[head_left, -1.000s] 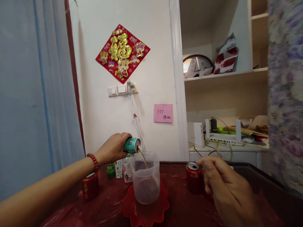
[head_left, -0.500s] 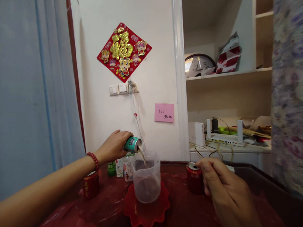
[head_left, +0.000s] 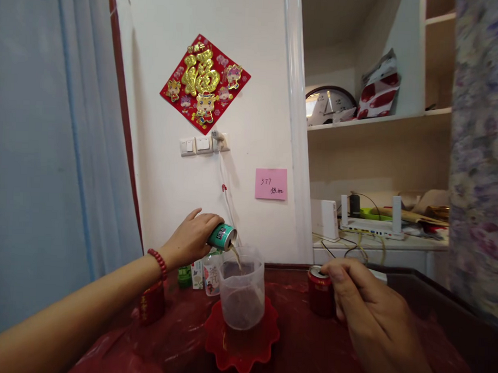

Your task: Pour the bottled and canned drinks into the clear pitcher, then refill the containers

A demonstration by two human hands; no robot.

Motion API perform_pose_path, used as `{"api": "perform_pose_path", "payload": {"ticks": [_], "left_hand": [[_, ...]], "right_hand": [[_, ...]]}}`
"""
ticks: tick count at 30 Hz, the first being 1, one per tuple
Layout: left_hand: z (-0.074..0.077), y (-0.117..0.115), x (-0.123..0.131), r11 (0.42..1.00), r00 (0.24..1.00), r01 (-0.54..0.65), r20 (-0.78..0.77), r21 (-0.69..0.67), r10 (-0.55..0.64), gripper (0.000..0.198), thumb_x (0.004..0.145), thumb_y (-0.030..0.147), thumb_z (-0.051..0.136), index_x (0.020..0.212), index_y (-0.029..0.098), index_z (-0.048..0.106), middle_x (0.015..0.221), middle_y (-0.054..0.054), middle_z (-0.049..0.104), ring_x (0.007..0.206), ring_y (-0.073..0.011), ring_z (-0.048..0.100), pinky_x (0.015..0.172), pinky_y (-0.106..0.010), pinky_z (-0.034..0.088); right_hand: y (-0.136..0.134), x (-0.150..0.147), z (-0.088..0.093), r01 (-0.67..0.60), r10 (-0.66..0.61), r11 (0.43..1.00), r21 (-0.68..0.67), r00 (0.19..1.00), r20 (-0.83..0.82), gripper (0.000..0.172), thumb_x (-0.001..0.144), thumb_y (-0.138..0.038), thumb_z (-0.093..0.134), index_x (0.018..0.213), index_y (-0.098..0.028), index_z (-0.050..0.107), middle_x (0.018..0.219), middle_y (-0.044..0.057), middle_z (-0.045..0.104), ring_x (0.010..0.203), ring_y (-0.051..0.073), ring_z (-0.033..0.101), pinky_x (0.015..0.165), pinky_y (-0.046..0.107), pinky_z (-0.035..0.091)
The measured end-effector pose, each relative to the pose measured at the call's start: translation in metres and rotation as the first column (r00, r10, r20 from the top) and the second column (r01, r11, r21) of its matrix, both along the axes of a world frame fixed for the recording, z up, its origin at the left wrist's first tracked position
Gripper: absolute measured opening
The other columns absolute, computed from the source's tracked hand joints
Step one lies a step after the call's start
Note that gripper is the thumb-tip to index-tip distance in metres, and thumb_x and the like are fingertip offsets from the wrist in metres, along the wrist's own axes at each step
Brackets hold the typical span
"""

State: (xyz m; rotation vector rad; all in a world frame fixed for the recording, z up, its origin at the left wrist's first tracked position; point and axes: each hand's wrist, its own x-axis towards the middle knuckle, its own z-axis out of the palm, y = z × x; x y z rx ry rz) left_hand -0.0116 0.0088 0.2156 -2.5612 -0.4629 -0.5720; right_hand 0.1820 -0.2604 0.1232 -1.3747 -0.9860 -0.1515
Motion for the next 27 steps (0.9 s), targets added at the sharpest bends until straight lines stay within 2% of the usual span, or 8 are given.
{"api": "perform_pose_path", "payload": {"ticks": [5, 11, 20, 27], "left_hand": [[-0.005, -0.002, 0.002, 0.995, 0.999, 0.045, -0.026, 0.085, -0.043, 0.058, 0.070, 0.004, 0.058, 0.125, 0.021, 0.050, 0.128, -0.011, 0.066, 0.122, -0.0303, 0.060, 0.117, -0.060, 0.024], [-0.016, 0.004, 0.003, 0.972, 0.995, 0.102, -0.044, 0.210, -0.094, 0.056, 0.076, 0.003, 0.058, 0.128, 0.021, 0.050, 0.134, -0.012, 0.065, 0.129, -0.0294, 0.058, 0.119, -0.058, 0.022], [-0.016, 0.000, 0.004, 0.909, 0.985, 0.173, -0.085, 0.380, -0.152, 0.047, 0.088, -0.001, 0.050, 0.129, 0.020, 0.052, 0.134, -0.010, 0.067, 0.133, -0.0256, 0.056, 0.123, -0.053, 0.016], [-0.020, -0.002, 0.006, 0.874, 0.974, 0.224, -0.111, 0.431, -0.195, 0.044, 0.093, -0.002, 0.049, 0.131, 0.019, 0.054, 0.134, -0.007, 0.068, 0.132, -0.0253, 0.057, 0.125, -0.052, 0.011]], "right_hand": [[0.000, -0.002, 0.001, 0.013, -0.013, 1.000, 0.005, 1.000, 0.026, 0.041, 0.103, -0.059, 0.044, 0.083, -0.026, 0.059, 0.064, -0.005, 0.048, 0.064, 0.016, 0.047, 0.063, 0.028, 0.031], [-0.003, -0.005, 0.003, 0.035, -0.034, 0.999, -0.006, 0.997, 0.068, 0.037, 0.104, -0.053, 0.043, 0.085, -0.026, 0.059, 0.064, -0.006, 0.048, 0.061, 0.016, 0.047, 0.060, 0.029, 0.030], [0.001, -0.001, -0.002, 0.036, -0.038, 0.999, 0.032, 0.997, 0.069, 0.037, 0.103, -0.057, 0.045, 0.087, -0.027, 0.060, 0.066, -0.006, 0.051, 0.065, 0.016, 0.049, 0.064, 0.028, 0.033], [-0.001, -0.003, -0.001, 0.058, -0.057, 0.998, -0.006, 0.991, 0.121, 0.035, 0.105, -0.052, 0.044, 0.087, -0.026, 0.059, 0.066, -0.006, 0.051, 0.062, 0.016, 0.050, 0.060, 0.027, 0.031]]}}
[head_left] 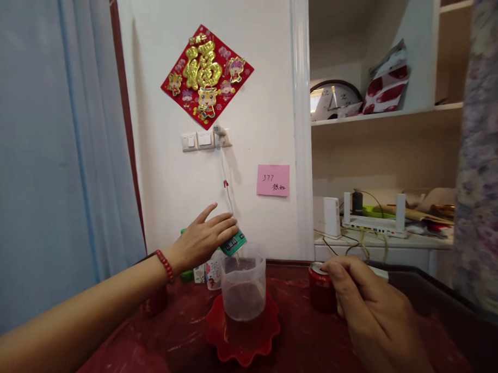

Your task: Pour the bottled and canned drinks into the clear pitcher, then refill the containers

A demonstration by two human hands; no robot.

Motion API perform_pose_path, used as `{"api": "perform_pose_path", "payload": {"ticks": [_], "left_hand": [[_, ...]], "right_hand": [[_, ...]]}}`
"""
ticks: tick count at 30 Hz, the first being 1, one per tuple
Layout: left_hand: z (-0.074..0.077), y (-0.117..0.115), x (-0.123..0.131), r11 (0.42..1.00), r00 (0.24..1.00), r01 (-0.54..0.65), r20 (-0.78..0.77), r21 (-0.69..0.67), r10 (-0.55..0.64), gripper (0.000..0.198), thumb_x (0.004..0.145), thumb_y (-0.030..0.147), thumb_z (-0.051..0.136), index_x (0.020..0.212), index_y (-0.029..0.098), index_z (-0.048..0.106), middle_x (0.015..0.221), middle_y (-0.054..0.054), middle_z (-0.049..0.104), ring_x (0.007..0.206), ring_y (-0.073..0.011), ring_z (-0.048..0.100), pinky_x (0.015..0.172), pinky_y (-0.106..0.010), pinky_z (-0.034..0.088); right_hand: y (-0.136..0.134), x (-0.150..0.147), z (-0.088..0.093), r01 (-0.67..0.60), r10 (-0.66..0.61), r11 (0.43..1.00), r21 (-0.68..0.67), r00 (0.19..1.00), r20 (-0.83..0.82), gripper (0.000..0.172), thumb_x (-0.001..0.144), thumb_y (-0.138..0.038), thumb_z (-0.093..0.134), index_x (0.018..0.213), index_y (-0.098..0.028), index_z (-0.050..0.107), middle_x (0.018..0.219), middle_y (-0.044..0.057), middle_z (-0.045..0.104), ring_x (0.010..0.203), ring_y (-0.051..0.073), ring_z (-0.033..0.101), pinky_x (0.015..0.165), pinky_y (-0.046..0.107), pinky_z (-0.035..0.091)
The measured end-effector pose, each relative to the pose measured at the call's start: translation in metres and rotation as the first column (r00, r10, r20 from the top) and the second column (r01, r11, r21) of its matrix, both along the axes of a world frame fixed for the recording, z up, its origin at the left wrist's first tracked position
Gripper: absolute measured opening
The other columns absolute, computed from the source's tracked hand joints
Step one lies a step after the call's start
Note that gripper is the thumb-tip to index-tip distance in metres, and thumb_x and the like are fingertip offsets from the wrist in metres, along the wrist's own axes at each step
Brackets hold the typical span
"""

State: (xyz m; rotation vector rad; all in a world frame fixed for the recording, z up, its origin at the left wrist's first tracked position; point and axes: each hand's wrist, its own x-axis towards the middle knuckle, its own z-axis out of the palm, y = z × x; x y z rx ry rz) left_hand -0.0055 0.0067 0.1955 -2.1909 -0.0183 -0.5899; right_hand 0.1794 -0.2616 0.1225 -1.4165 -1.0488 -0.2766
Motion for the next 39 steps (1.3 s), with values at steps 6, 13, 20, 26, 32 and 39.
{"api": "perform_pose_path", "payload": {"ticks": [6, 13, 20, 26, 32, 39], "left_hand": [[0.001, -0.002, 0.004, 0.999, 0.999, 0.033, 0.008, 0.039, -0.034, 0.043, 0.094, 0.000, 0.052, 0.132, 0.018, 0.055, 0.136, -0.008, 0.067, 0.133, -0.0248, 0.057, 0.126, -0.052, 0.008], [0.006, -0.010, 0.009, 0.990, 0.996, 0.083, 0.031, 0.111, -0.087, 0.039, 0.096, 0.004, 0.052, 0.131, 0.020, 0.057, 0.136, -0.007, 0.068, 0.134, -0.0235, 0.056, 0.127, -0.051, 0.009], [0.000, -0.008, 0.008, 0.988, 0.994, 0.099, 0.028, 0.115, -0.103, 0.039, 0.095, 0.003, 0.054, 0.128, 0.022, 0.059, 0.132, -0.006, 0.070, 0.131, -0.0220, 0.058, 0.127, -0.050, 0.011], [-0.002, -0.012, 0.006, 0.987, 0.994, 0.093, 0.040, 0.134, -0.099, 0.036, 0.097, 0.006, 0.053, 0.129, 0.023, 0.058, 0.132, -0.005, 0.070, 0.131, -0.0220, 0.058, 0.127, -0.050, 0.008], [-0.004, -0.013, 0.001, 0.992, 0.997, 0.057, 0.052, 0.111, -0.063, 0.036, 0.098, 0.007, 0.051, 0.129, 0.024, 0.058, 0.132, -0.005, 0.070, 0.130, -0.0230, 0.058, 0.125, -0.051, 0.015], [-0.012, -0.015, 0.002, 1.000, 0.995, 0.018, 0.097, 0.026, -0.020, 0.039, 0.096, 0.005, 0.051, 0.131, 0.023, 0.056, 0.132, -0.006, 0.069, 0.130, -0.0254, 0.057, 0.122, -0.054, 0.019]], "right_hand": [[-0.001, 0.001, 0.002, 0.014, -0.014, 1.000, 0.009, 1.000, 0.027, 0.034, 0.105, -0.049, 0.043, 0.086, -0.026, 0.059, 0.065, -0.006, 0.050, 0.059, 0.016, 0.049, 0.061, 0.028, 0.033], [-0.002, 0.002, 0.002, 0.008, -0.009, 1.000, 0.013, 1.000, 0.021, 0.035, 0.105, -0.051, 0.045, 0.086, -0.026, 0.060, 0.063, -0.007, 0.049, 0.055, 0.014, 0.044, 0.060, 0.028, 0.032], [-0.003, 0.001, 0.004, 0.008, -0.008, 1.000, 0.016, 1.000, 0.027, 0.032, 0.105, -0.048, 0.044, 0.087, -0.026, 0.059, 0.065, -0.006, 0.049, 0.059, 0.015, 0.047, 0.059, 0.027, 0.032], [-0.003, 0.001, 0.003, -0.010, 0.009, 0.999, 0.043, 1.000, 0.011, 0.031, 0.104, -0.048, 0.047, 0.086, -0.026, 0.059, 0.066, -0.006, 0.051, 0.063, 0.016, 0.049, 0.066, 0.029, 0.035], [-0.004, -0.002, 0.004, 0.009, -0.009, 1.000, 0.017, 1.000, -0.004, 0.033, 0.104, -0.051, 0.046, 0.085, -0.027, 0.059, 0.065, -0.006, 0.051, 0.062, 0.017, 0.049, 0.066, 0.031, 0.034], [-0.002, 0.003, -0.001, 0.032, -0.033, 0.999, -0.015, 0.999, -0.004, 0.036, 0.102, -0.055, 0.046, 0.086, -0.028, 0.061, 0.064, -0.006, 0.051, 0.058, 0.016, 0.047, 0.063, 0.029, 0.035]]}}
